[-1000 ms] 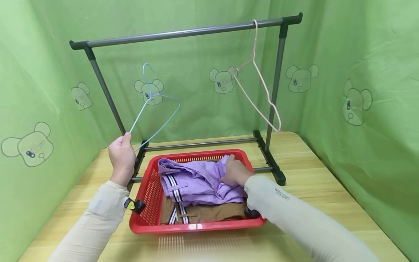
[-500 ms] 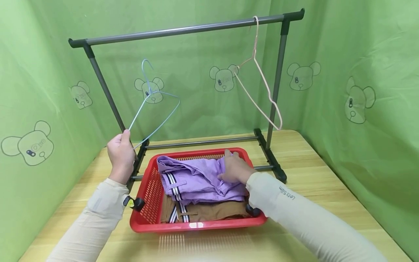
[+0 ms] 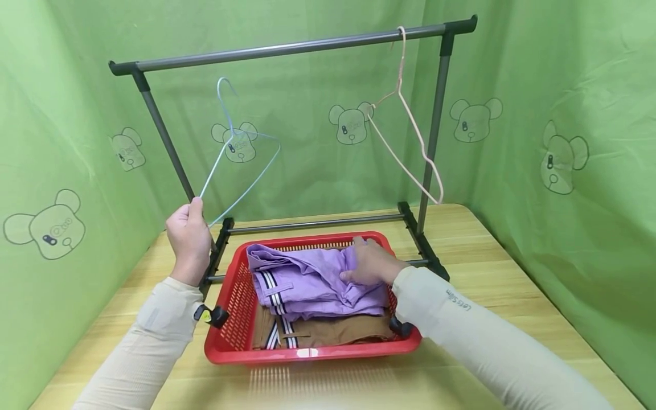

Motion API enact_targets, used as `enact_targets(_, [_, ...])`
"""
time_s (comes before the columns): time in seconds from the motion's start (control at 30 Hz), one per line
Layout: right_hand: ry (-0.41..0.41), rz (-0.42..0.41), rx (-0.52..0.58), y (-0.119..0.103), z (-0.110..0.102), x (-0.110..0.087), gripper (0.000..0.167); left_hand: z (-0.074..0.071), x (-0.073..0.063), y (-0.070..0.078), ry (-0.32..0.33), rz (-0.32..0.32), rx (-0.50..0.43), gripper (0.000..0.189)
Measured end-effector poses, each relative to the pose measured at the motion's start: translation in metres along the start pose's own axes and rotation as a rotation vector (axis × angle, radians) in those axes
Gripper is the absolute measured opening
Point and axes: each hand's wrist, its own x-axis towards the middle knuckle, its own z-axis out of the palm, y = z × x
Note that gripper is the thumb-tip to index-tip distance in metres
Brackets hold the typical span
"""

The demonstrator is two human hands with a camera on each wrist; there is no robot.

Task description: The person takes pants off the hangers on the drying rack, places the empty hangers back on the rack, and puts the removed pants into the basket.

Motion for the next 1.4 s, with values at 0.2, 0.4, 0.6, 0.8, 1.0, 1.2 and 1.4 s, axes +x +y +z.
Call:
enact_targets(0.2, [-0.011, 0.025, 0.064, 0.006, -0.009, -0.002, 0.092, 0.0, 0.001, 0.005, 0.031, 0.027, -0.009, 0.045])
enact_targets(0.4, [0.011, 0.032, 0.179, 0.009, -0.017, -0.008, 0.078, 0.0, 0.004, 0.008, 0.053, 0.044, -0.013, 0.045])
enact_targets(0.6, [0.022, 0.055, 0.251, 0.015, -0.025, -0.012, 0.072, 0.001, 0.008, 0.014, 0.096, 0.083, -0.026, 0.046])
enact_targets(0.8, [0.098, 0.074, 0.285, 0.022, -0.03, -0.015, 0.051, 0.002, 0.009, 0.018, 0.099, 0.071, -0.049, 0.046])
enact_targets(1.0, [0.158, 0.074, 0.343, 0.034, -0.03, -0.016, 0.032, 0.002, 0.008, 0.02, 0.113, 0.084, -0.074, 0.046])
enact_targets(1.2, [0.187, 0.069, 0.379, 0.043, -0.031, -0.018, 0.027, 0.002, 0.008, 0.023, 0.135, 0.102, -0.117, 0.047])
enact_targets(1.4, [0.195, 0.072, 0.407, 0.048, -0.031, -0.021, 0.028, 0.003, 0.012, 0.028, 0.144, 0.106, -0.132, 0.047])
